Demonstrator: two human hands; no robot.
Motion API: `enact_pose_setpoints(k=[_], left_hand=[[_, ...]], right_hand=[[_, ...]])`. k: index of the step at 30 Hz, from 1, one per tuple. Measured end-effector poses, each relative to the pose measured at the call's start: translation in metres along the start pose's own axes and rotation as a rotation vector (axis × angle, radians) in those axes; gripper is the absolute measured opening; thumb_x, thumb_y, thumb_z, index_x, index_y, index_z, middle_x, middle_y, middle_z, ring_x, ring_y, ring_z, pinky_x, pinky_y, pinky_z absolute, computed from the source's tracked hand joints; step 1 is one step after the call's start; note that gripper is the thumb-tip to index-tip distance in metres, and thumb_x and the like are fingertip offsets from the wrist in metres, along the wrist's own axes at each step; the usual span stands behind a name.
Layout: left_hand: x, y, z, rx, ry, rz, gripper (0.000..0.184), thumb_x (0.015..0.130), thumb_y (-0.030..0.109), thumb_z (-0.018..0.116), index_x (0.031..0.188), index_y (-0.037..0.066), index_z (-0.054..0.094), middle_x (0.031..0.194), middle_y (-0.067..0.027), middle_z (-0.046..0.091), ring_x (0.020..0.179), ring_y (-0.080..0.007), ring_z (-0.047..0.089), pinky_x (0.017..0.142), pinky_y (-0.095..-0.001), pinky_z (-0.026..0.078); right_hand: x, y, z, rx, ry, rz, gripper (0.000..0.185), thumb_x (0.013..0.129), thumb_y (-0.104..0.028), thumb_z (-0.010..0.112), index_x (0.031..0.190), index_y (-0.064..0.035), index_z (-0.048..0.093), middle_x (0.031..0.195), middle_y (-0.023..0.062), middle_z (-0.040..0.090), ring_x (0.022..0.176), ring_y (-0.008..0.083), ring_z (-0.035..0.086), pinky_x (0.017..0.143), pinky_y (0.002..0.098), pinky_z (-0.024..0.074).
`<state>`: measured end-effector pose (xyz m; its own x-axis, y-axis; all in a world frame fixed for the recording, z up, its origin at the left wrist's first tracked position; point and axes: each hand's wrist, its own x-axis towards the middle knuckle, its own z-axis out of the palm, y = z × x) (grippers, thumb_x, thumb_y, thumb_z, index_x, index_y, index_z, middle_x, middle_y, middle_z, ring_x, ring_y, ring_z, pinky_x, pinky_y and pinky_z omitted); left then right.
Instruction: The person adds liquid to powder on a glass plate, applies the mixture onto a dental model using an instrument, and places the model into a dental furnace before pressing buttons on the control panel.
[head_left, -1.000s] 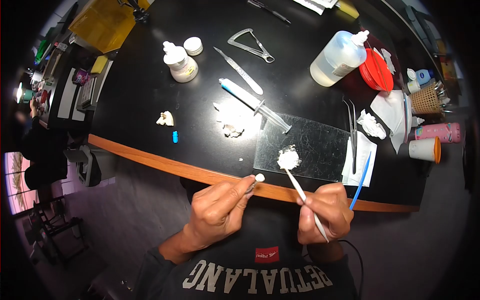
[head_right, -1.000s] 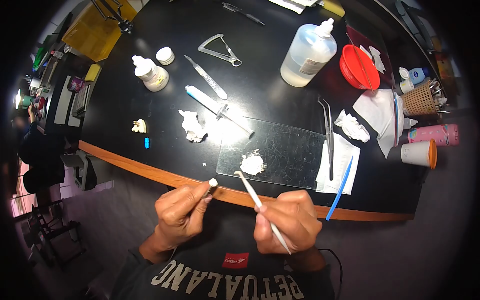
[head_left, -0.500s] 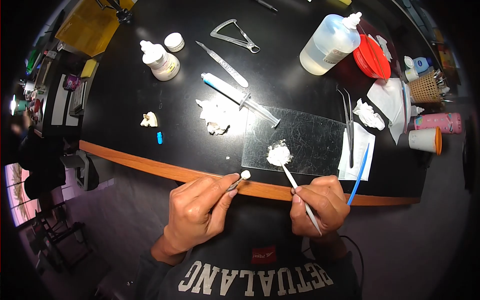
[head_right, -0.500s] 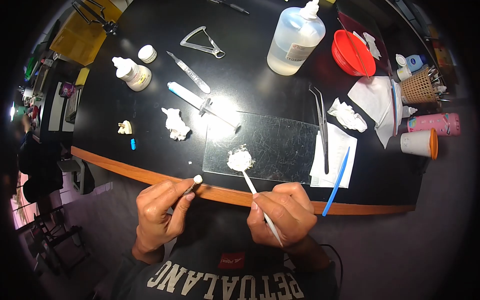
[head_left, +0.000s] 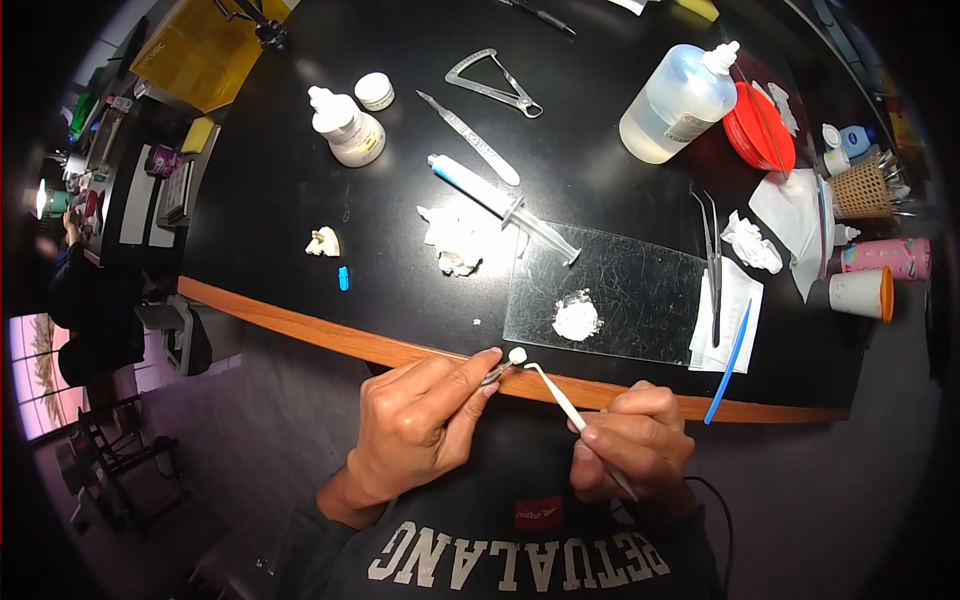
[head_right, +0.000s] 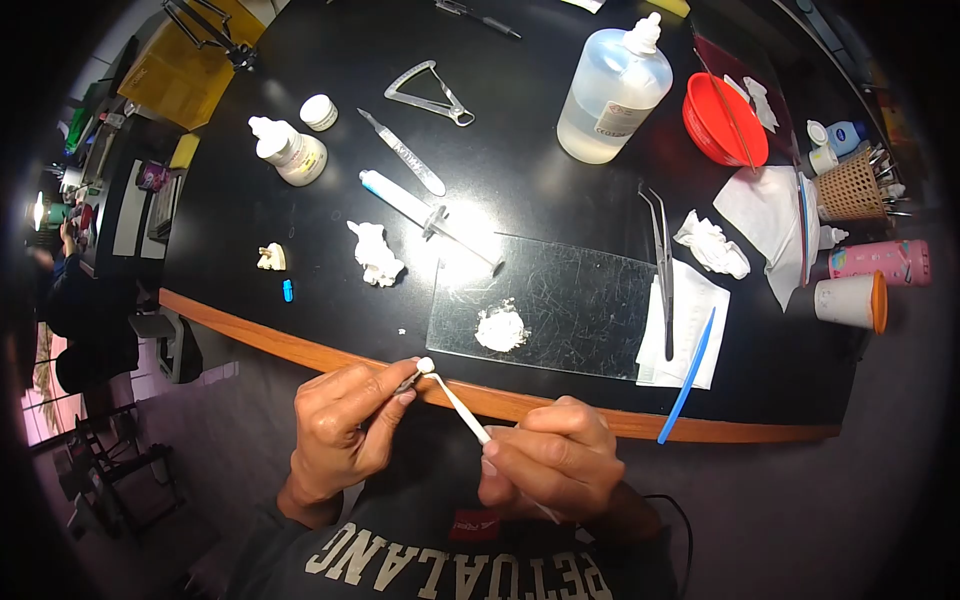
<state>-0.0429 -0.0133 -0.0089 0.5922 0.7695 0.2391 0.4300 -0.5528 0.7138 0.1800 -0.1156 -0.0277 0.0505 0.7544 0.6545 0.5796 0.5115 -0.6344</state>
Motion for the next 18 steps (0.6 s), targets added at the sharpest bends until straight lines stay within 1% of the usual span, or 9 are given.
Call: enact_pose_setpoints(k=[2, 8, 18], left_hand=[[0.0005, 0.0012, -0.0015, 0.017, -0.010, -0.002, 0.031, 0.086, 0.000, 0.083, 0.117, 0.001, 0.081, 0.084, -0.0101, 0.076, 0.074, -0.0242, 0.076, 0.063, -0.0341, 0.058], [0.0013, 0.0015, -0.0025, 0.022, -0.012, 0.006, 0.032, 0.086, 0.000, 0.083, 0.117, 0.001, 0.081, 0.084, -0.0097, 0.075, 0.072, -0.0238, 0.076, 0.062, -0.0341, 0.057], [0.0002, 0.0012, -0.0024, 0.016, -0.010, 0.000, 0.032, 0.086, 0.001, 0.083, 0.118, 0.001, 0.081, 0.082, -0.0084, 0.074, 0.070, -0.0224, 0.074, 0.061, -0.0338, 0.056]], right_hand=[[-0.0007, 0.0007, 0.0031, -0.029, -0.021, -0.017, 0.023, 0.083, -0.004, 0.080, 0.105, -0.0113, 0.076, 0.092, 0.0003, 0.077, 0.079, 0.0147, 0.063, 0.051, 0.0271, 0.0458], [0.0008, -0.0003, 0.0022, -0.093, -0.070, -0.024, 0.023, 0.083, -0.005, 0.080, 0.105, -0.0121, 0.076, 0.094, -0.0009, 0.077, 0.081, 0.0140, 0.064, 0.051, 0.0271, 0.0472], [-0.0006, -0.0016, 0.0012, -0.076, -0.081, 0.003, 0.024, 0.082, -0.004, 0.079, 0.105, -0.0119, 0.076, 0.096, -0.0003, 0.077, 0.082, 0.0140, 0.064, 0.052, 0.0275, 0.0483]])
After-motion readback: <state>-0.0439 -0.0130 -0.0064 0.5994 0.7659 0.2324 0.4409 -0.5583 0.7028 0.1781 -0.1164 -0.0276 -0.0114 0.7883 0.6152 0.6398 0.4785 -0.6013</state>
